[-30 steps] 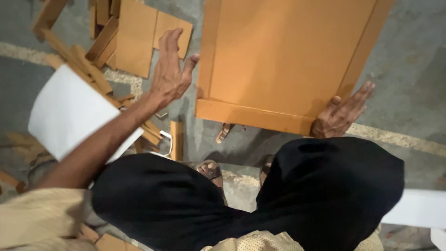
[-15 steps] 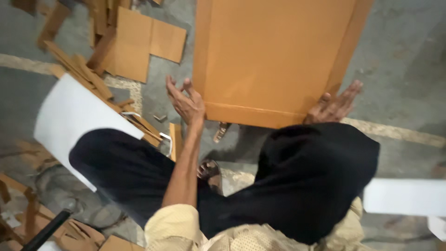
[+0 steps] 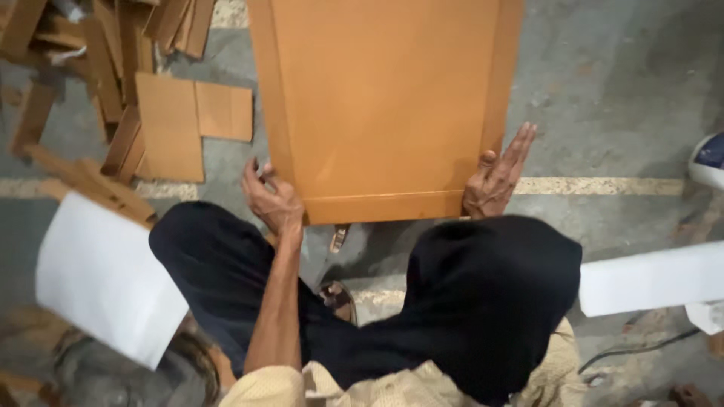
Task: The person sits on the floor and assembles a rectangular wooden panel by attaching a thin wooden strip to its edge. They repeatedly press and smooth the joint with both hands to ensure it is secure.
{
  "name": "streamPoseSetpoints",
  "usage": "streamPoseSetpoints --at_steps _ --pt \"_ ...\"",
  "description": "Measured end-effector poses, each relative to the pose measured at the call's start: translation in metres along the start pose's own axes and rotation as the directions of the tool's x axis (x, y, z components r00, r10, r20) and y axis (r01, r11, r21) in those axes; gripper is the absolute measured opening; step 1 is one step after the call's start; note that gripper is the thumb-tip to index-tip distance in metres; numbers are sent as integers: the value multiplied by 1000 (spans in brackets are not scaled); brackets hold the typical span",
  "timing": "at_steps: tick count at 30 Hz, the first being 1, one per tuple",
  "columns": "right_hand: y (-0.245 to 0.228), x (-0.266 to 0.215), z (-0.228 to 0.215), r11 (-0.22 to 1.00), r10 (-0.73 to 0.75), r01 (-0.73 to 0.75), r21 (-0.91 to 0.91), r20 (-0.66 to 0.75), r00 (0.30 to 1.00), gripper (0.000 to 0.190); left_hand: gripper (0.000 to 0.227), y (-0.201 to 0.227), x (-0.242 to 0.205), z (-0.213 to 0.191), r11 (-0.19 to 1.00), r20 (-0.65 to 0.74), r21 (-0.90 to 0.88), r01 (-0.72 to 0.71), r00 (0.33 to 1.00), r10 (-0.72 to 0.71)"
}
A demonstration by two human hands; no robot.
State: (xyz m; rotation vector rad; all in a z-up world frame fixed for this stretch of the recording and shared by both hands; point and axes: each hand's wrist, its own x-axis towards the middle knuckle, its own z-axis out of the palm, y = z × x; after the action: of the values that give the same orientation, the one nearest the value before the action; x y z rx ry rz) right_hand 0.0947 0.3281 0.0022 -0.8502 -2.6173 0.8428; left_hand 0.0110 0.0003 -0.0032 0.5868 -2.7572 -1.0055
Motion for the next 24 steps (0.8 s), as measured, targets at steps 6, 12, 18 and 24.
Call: streamPoseSetpoints --at_steps 6,12,18,24 --pt "28 2 -12 978 -35 -17 206 244 969 79 54 -23 -6 -2 1000 -1 -29 -13 1000 13" --pt "37 43 -46 980 179 -198 -25 550 816 97 59 -39 -9 2 1000 46 -22 -15 999 16" --pt "36 35 -24 980 197 -195 -45 373 907 98 62 -37 -7 4 997 43 -77 -8 999 11" --pt "42 -21 6 882 471 -471 -3 12 882 91 62 -42 -8 5 999 -37 -46 8 999 -10"
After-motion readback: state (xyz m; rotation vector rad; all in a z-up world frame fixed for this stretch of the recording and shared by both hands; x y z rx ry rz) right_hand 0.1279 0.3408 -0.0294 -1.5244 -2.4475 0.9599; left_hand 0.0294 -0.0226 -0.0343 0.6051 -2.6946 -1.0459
